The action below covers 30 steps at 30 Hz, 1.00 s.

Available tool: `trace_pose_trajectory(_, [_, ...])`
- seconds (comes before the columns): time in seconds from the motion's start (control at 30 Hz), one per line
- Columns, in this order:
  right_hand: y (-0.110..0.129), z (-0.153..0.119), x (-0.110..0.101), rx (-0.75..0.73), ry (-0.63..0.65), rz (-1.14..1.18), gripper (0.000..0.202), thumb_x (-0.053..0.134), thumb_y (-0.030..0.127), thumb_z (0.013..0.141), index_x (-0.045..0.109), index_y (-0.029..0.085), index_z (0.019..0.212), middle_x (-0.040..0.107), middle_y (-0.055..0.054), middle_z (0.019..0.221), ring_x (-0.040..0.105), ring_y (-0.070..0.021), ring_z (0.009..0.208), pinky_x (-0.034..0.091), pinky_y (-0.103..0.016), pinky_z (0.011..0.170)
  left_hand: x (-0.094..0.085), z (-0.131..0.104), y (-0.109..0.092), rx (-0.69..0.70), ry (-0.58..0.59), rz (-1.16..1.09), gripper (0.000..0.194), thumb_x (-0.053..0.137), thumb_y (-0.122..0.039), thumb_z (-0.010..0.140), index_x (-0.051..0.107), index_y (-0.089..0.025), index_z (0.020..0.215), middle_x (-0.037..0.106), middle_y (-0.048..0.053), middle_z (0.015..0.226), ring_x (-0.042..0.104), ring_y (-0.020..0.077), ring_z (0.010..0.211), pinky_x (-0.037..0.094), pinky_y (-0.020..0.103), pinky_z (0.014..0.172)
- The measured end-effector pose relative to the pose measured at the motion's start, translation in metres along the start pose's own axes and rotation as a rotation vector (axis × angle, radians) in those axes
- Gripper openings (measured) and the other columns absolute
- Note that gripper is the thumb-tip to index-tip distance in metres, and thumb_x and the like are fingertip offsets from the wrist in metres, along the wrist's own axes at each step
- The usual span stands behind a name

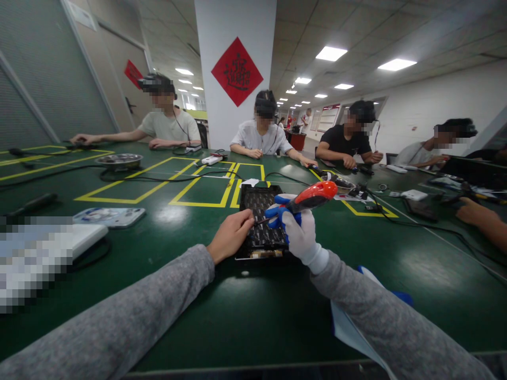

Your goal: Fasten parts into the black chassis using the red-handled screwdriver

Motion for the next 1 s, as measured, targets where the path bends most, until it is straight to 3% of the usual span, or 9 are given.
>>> trace_pose_trajectory(0.17, [0.0,0.001,-0.02,0.027,-0.217,-0.032,0.029,0.053,0.04,0.081,0.054,0.019,0.102,0.064,0.001,0.07,0.057,-0.01,0.053,0.048,-0.024,0.053,-0.002,0.0,0.003,-0.004,-0.019,-0.023,0.025,0.035,-0.032,0.088,0.045,-0.018,0.07,0.05,-0.002,0.068,0.047,0.0139,0.066,0.035,0.026,0.063])
trace_pose_trajectory(0.37, [-0.012,0.002,-0.045,0.126,-0.44,-0.073,0.033,0.049,0.049,0.081,0.054,0.017,0.09,0.053,0.005,0.052,0.044,-0.0065,0.039,0.033,-0.017,0.038,0.002,0.0,0.002,0.017,0.025,-0.013,0.035,0.029,-0.033,0.09,0.046,-0.018,0.063,0.049,0.0,0.065,0.046,0.0143,0.065,0.035,0.026,0.064])
trace_pose_trajectory(0.47, [-0.018,0.003,-0.048,0.151,-0.45,-0.116,0.033,0.05,0.049,0.08,0.053,0.017,0.083,0.051,0.006,0.05,0.041,-0.0059,0.038,0.032,-0.017,0.037,0.003,-0.001,-0.002,0.035,0.055,-0.036,0.04,0.027,-0.036,0.092,0.05,-0.017,0.065,0.05,0.0,0.066,0.048,0.0143,0.067,0.037,0.026,0.066])
trace_pose_trajectory(0.73, [-0.02,0.004,-0.04,0.176,-0.367,-0.19,0.031,0.05,0.05,0.08,0.05,0.018,0.078,0.05,0.006,0.049,0.042,-0.0064,0.037,0.034,-0.018,0.036,0.018,-0.012,-0.029,0.208,0.276,-0.106,0.047,0.022,-0.037,0.093,0.064,-0.018,0.088,0.058,0.003,0.086,0.051,0.0149,0.079,0.038,0.026,0.079])
trace_pose_trajectory(1.0, [-0.016,0.005,-0.037,0.15,-0.343,-0.229,0.03,0.05,0.048,0.081,0.048,0.019,0.074,0.05,0.007,0.05,0.043,-0.0063,0.039,0.036,-0.018,0.039,0.023,-0.015,-0.033,0.239,0.359,-0.055,0.053,0.018,-0.04,0.093,0.066,-0.019,0.097,0.056,0.004,0.091,0.05,0.0166,0.086,0.036,0.028,0.084])
Point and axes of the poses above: each hand's wrist, its own z-axis towards the middle knuckle, its own x-axis out of the palm, y = z × x, the point moved 10 cm from there along z, towards the middle knuckle
